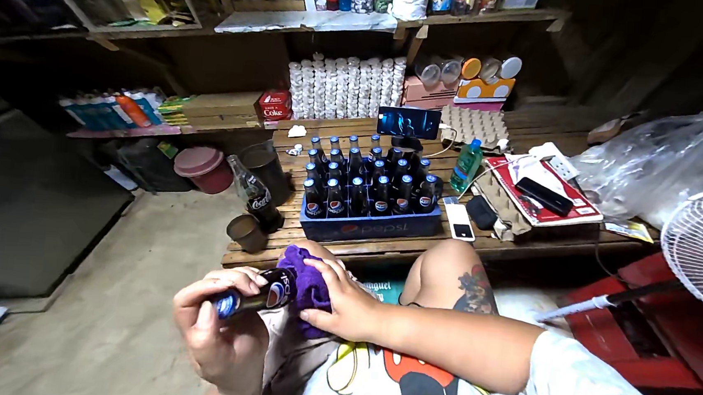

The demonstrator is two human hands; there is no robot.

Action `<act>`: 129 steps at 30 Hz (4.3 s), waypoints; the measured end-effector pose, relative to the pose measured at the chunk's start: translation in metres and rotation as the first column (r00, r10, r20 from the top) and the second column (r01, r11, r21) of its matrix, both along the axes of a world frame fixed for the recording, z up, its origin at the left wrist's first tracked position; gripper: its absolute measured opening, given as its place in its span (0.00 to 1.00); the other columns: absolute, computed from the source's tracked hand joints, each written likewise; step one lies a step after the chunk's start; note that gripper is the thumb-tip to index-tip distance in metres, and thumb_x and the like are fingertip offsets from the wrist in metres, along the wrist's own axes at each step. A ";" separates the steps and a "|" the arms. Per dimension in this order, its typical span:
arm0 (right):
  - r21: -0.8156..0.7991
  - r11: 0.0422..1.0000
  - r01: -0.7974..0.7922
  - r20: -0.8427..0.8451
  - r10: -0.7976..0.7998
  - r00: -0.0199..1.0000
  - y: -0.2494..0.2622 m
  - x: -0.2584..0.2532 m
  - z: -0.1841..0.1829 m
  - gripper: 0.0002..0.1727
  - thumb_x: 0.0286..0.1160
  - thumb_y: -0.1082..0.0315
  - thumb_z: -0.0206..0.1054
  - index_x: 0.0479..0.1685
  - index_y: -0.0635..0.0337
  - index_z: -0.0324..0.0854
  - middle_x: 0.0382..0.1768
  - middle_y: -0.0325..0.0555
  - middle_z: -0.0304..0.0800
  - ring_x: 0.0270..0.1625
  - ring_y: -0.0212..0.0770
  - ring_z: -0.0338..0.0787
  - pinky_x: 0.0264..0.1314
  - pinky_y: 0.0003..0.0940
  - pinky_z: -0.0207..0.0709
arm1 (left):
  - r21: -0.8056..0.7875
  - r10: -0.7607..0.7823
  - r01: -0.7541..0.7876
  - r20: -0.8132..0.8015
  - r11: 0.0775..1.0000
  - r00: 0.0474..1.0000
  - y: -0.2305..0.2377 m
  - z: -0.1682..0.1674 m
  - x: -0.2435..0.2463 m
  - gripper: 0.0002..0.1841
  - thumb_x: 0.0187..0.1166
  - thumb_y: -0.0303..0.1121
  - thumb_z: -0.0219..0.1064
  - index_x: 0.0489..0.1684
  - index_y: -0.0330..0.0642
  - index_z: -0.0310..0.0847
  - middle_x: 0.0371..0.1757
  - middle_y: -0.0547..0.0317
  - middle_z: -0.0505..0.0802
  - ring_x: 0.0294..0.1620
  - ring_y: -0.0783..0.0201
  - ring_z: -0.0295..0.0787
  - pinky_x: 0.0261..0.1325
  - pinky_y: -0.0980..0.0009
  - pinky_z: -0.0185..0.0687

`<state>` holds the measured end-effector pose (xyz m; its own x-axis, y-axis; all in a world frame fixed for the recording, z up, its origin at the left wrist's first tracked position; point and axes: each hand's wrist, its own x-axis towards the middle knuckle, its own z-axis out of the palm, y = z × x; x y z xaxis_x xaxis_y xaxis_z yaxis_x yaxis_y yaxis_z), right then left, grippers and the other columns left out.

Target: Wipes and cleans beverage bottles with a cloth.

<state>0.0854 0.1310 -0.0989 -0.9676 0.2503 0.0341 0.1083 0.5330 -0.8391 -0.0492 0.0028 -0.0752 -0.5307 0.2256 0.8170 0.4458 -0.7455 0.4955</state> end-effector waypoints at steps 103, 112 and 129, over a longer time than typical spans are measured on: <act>0.299 0.954 -0.033 -0.777 0.263 0.571 -0.002 0.003 0.003 0.36 0.70 0.60 0.77 0.76 0.69 0.68 0.69 0.71 0.80 0.75 0.59 0.81 0.81 0.46 0.74 | -0.228 -0.068 0.033 -0.148 0.973 0.987 0.014 -0.014 0.011 0.29 0.81 0.68 0.53 0.70 0.65 0.79 0.82 0.63 0.80 0.90 0.53 0.63 0.93 0.54 0.53; 0.380 0.922 0.069 -0.709 0.243 0.662 -0.003 0.005 0.012 0.45 0.64 0.53 0.81 0.79 0.70 0.68 0.67 0.68 0.84 0.71 0.57 0.85 0.77 0.46 0.77 | -0.250 -0.123 0.090 -0.120 0.964 0.985 0.016 -0.011 0.014 0.35 0.78 0.69 0.56 0.81 0.64 0.70 0.89 0.62 0.70 0.92 0.57 0.58 0.93 0.58 0.52; 0.315 0.947 0.071 -0.657 0.163 0.736 0.003 0.005 0.003 0.46 0.59 0.56 0.85 0.78 0.68 0.69 0.68 0.68 0.82 0.75 0.57 0.81 0.82 0.46 0.73 | -0.309 0.112 -0.220 -0.331 0.925 0.937 0.009 -0.004 0.014 0.27 0.83 0.69 0.47 0.78 0.81 0.71 0.95 0.76 0.53 0.97 0.61 0.38 0.96 0.55 0.37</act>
<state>0.0902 0.1337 -0.0955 -0.6715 0.0694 0.7378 -0.4475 0.7556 -0.4783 -0.0354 0.0123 -0.0796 -0.3253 0.4454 0.8342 0.7161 -0.4600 0.5249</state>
